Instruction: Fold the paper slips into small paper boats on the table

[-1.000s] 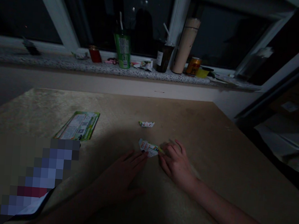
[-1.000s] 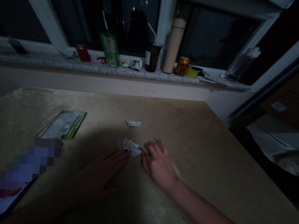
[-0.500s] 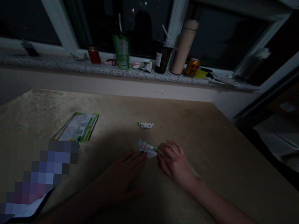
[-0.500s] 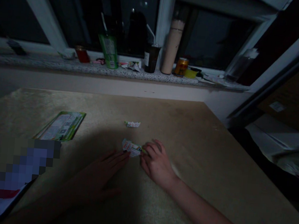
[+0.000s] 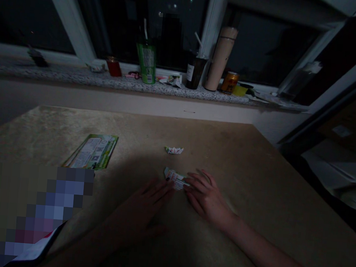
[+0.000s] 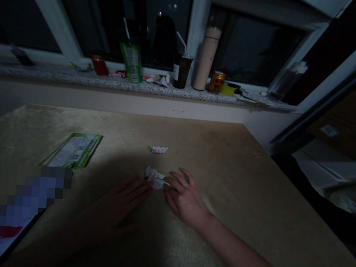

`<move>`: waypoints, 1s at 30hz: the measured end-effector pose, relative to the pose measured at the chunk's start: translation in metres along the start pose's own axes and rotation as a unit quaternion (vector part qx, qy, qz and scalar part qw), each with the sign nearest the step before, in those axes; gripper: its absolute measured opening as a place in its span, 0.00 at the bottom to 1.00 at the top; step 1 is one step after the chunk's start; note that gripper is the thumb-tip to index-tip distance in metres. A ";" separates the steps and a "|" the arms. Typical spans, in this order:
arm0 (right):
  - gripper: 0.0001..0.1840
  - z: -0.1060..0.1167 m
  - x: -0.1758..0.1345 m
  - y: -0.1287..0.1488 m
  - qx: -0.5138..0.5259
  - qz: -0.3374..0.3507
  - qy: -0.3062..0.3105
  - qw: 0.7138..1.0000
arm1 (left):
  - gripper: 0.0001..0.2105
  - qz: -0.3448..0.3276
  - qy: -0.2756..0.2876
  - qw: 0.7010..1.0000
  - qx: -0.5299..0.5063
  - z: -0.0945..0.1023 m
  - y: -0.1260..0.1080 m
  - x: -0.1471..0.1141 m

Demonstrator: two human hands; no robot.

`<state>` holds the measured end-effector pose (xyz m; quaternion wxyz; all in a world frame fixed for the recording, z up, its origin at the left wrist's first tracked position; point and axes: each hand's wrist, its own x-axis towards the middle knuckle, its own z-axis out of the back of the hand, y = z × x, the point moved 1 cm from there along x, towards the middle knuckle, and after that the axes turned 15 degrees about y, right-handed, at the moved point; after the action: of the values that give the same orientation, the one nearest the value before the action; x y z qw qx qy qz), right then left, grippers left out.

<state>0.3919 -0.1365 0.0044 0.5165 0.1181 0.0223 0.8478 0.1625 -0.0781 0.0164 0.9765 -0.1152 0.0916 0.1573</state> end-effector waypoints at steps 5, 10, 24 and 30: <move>0.15 -0.001 -0.002 0.002 0.009 -0.005 0.015 1.000 | 0.32 0.017 0.017 1.000 0.006 0.002 -0.002 -0.004; 0.18 0.000 -0.001 0.006 0.023 0.011 0.040 0.999 | 0.32 0.023 0.021 1.000 0.000 0.001 -0.005 -0.003; 0.22 0.011 0.004 0.012 0.139 0.061 0.105 0.983 | 0.32 0.028 0.025 0.999 -0.026 -0.002 -0.007 -0.001; 0.23 0.009 0.004 0.011 0.151 0.063 0.099 0.981 | 0.30 0.029 0.033 0.999 -0.013 0.002 -0.008 -0.003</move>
<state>0.3830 -0.1391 0.0156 0.4335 0.1116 0.1940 0.8729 0.1627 -0.0854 0.0206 0.9665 -0.1302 0.1248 0.1827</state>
